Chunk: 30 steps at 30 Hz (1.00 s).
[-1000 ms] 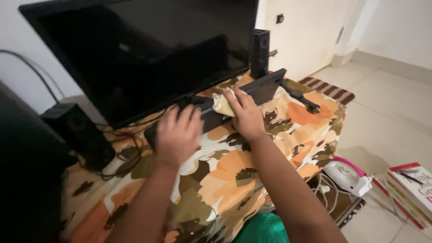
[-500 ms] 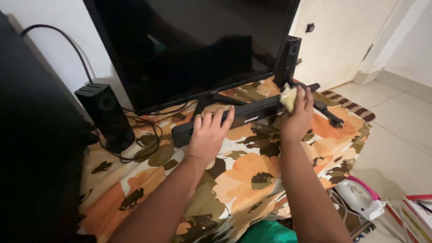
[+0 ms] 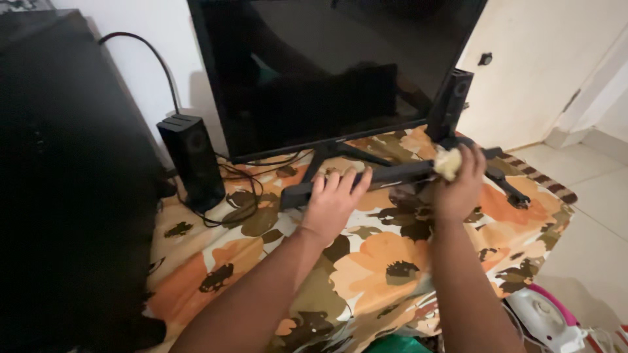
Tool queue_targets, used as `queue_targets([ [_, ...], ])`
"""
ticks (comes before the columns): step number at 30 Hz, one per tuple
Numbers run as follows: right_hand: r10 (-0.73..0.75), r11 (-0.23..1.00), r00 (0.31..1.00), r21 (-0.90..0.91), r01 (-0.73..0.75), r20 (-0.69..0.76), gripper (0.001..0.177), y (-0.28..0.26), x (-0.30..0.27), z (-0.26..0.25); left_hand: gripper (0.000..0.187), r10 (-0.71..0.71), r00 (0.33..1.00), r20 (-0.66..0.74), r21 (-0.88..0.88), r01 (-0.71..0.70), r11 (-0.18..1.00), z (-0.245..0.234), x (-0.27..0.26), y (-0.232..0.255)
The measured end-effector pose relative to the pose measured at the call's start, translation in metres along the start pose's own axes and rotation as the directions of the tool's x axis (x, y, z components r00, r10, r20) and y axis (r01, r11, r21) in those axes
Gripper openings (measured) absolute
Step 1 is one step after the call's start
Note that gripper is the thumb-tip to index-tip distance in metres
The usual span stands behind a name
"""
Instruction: The person wipes the back and stand of a computer monitor, then cleans a speaker and a keyboard using a cloth. The person handles each item individually and wipes multiple surfaces.
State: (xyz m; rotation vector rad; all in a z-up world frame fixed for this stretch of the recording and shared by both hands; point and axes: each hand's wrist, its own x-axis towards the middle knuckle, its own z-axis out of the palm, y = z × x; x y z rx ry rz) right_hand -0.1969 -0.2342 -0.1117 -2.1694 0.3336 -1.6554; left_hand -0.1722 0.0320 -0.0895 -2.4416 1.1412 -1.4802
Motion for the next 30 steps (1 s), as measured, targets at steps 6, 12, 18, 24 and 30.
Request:
queue_targets([
  [6,-0.083,0.996,0.997,0.023,0.082,0.010,0.060,0.002,-0.003,0.003,0.069,-0.022,1.000,0.001,-0.024,0.022,0.999,-0.001,0.004,0.001],
  [12,-0.088,0.996,0.994,0.022,0.087,0.066,0.039,-0.003,-0.009,0.001,0.055,-0.057,0.985,0.165,0.004,0.057,0.998,-0.009,0.010,0.026],
  [18,-0.119,0.993,0.988,0.001,0.119,0.094,0.037,-0.009,-0.013,-0.012,0.049,-0.094,0.956,0.276,-0.032,0.107,0.994,-0.023,0.015,0.034],
  [24,-0.018,0.998,0.961,-0.060,0.036,0.278,0.046,-0.007,-0.024,-0.037,0.023,0.042,0.831,0.555,-0.353,0.190,0.916,-0.021,0.010,0.017],
  [30,-0.096,0.980,0.919,-0.128,0.155,0.382,0.043,0.001,-0.043,-0.055,0.039,0.081,0.801,0.593,-0.372,0.184,0.910,-0.018,0.007,0.028],
])
